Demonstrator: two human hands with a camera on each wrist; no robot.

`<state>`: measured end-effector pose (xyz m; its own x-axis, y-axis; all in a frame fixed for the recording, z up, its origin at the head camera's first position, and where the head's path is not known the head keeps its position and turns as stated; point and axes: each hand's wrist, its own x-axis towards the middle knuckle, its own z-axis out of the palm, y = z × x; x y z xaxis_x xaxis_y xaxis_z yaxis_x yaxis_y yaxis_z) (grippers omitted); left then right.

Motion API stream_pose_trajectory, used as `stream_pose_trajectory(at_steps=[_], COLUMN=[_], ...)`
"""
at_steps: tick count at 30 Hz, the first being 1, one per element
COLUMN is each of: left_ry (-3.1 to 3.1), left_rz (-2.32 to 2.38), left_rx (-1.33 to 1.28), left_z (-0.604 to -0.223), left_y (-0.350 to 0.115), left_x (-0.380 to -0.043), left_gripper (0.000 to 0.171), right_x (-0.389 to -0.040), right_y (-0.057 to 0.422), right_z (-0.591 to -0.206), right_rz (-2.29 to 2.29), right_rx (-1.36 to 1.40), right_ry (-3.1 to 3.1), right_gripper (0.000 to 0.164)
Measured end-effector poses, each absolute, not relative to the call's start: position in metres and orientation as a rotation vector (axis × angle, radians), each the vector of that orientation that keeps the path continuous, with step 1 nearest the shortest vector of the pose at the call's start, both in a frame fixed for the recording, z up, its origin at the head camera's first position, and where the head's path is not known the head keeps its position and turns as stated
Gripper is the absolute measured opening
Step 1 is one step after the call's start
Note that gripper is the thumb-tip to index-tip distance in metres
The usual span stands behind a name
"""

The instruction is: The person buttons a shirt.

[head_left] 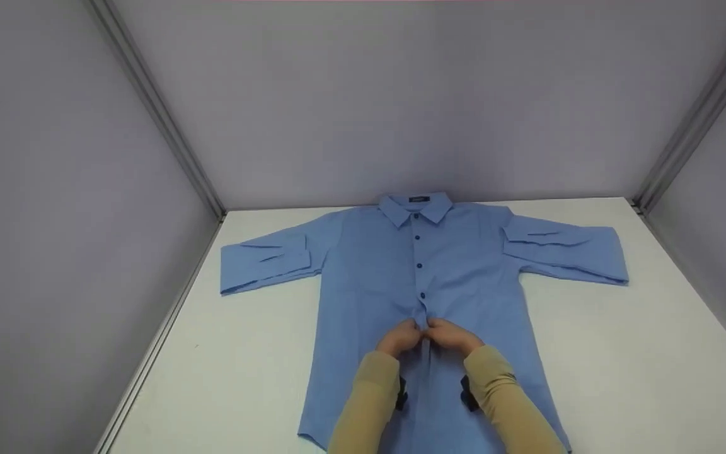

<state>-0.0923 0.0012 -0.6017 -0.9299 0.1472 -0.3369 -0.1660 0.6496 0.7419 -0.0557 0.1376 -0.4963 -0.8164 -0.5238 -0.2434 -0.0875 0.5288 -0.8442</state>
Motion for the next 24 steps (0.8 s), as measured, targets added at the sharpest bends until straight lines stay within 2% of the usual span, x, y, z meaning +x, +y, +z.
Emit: stream_pose_trajectory(at_steps=[3, 7, 11, 14, 20, 22, 24], left_ry=[2.564, 2.562, 2.569, 2.541, 2.433, 2.446, 2.484], left_rz=[1.168, 1.11, 1.083, 1.146, 1.26, 1.28, 1.253], left_rx=[0.055, 0.009, 0.004, -0.013, -0.128, -0.134, -0.137], left_z=[-0.61, -0.635, -0.653, -0.62, -0.471, -0.458, -0.469], left_y=[0.01, 0.023, 0.026, 0.025, 0.018, 0.015, 0.015], left_x=[-0.108, -0.134, -0.143, -0.122, -0.037, -0.025, -0.028], left_gripper=[0.016, 0.015, 0.013, 0.013, 0.015, 0.018, 0.019], right_x=[-0.062, -0.066, -0.067, -0.066, -0.061, -0.059, -0.057], right_y=[0.144, 0.154, 0.16, 0.161, 0.157, 0.154, 0.152], right_z=[-0.491, -0.488, -0.491, -0.493, -0.498, -0.499, -0.501], right_rz=[-1.236, -1.248, -1.275, -1.321, -1.348, -1.349, -1.354], right_rx=[-0.49, -0.524, -0.619, -0.65, -0.601, -0.595, -0.606], right_ry=[2.33, 2.337, 2.28, 2.232, 2.242, 2.251, 2.25], right_gripper=[0.024, 0.021, 0.032, 0.034, 0.029, 0.027, 0.025])
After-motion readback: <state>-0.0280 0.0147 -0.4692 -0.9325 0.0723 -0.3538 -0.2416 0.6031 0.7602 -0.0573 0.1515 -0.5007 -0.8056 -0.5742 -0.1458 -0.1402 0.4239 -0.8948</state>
